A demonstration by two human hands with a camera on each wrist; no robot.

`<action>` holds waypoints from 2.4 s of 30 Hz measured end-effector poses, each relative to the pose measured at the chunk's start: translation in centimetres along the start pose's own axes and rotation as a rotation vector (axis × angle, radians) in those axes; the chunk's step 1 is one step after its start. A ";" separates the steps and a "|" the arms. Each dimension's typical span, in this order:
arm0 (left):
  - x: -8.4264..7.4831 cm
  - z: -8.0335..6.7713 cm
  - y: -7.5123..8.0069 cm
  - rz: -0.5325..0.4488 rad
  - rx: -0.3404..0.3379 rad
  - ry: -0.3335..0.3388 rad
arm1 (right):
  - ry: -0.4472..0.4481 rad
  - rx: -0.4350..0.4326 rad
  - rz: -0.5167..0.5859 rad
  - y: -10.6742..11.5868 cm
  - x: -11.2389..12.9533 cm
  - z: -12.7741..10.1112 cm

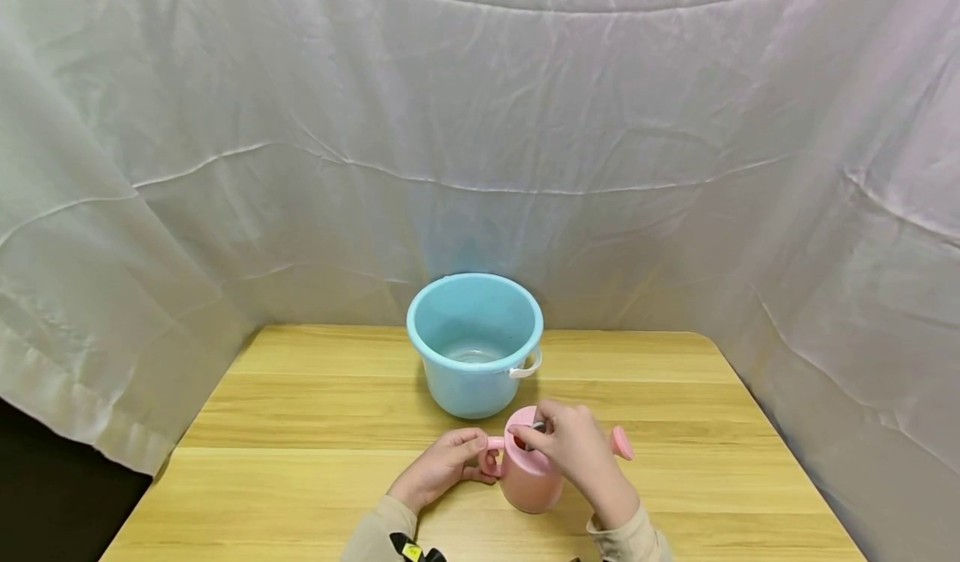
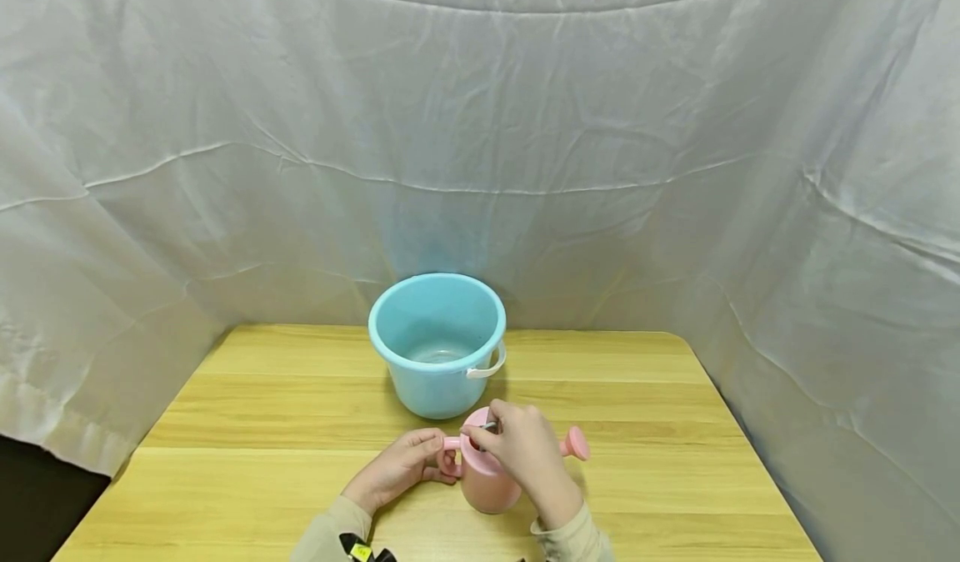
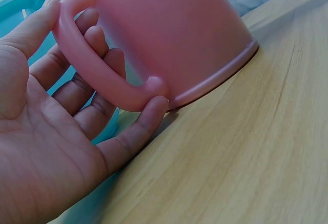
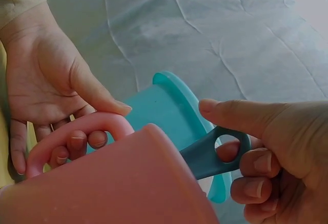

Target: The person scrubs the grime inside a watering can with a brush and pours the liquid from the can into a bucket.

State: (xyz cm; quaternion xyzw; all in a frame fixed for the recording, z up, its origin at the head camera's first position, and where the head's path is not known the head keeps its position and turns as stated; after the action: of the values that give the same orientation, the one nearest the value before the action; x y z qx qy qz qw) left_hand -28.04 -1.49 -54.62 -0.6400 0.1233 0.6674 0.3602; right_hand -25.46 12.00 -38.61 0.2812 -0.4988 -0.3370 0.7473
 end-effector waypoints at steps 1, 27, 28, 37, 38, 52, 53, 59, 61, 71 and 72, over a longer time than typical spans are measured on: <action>0.0 0.0 0.0 0.001 -0.002 0.001 | -0.009 0.011 0.001 -0.1 -0.1 0.0; 0.2 0.0 0.1 -0.003 -0.002 -0.017 | 0.285 -0.187 0.027 2.5 2.6 -1.4; 0.2 0.0 0.1 -0.001 -0.003 -0.014 | 0.284 -0.193 0.040 2.7 2.7 -1.5; 0.4 0.0 0.2 0.001 -0.014 0.015 | 0.299 -0.244 0.029 3.3 3.2 -1.7; 0.4 0.0 0.2 0.002 -0.016 0.018 | 0.301 -0.247 0.021 3.2 3.2 -1.7; 0.3 0.0 0.2 0.000 -0.004 -0.006 | 0.149 0.014 -0.063 -0.1 1.4 -0.4; 0.3 0.0 0.2 0.001 -0.003 -0.006 | 0.142 0.035 -0.070 -0.2 1.4 -0.4; 0.3 -0.1 0.2 -0.002 -0.003 -0.005 | 0.170 0.092 -0.142 -0.7 1.7 -0.6; 0.3 -0.1 0.2 -0.003 -0.002 -0.003 | 0.173 0.098 -0.150 -0.7 1.8 -0.6; 0.2 -0.1 0.1 -0.003 -0.006 0.002 | 0.164 -0.004 -0.138 0.2 1.8 -0.6; 0.2 -0.1 0.1 -0.002 -0.005 0.000 | 0.172 -0.020 -0.142 0.3 1.8 -0.6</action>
State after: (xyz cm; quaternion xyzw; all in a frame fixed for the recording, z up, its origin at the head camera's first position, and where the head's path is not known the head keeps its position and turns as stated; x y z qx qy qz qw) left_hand -28.04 -1.54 -54.85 -0.6411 0.1213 0.6672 0.3594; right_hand -24.34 10.81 -37.62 0.3361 -0.4082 -0.3687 0.7645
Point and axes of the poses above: each hand's wrist, its own z-axis towards the middle knuckle, its own y-axis out of the back of the hand, x = y × z, the point moved 9 cm from there along z, towards the middle knuckle, and after that the axes turned 9 degrees about -y, right-handed, at the moved point
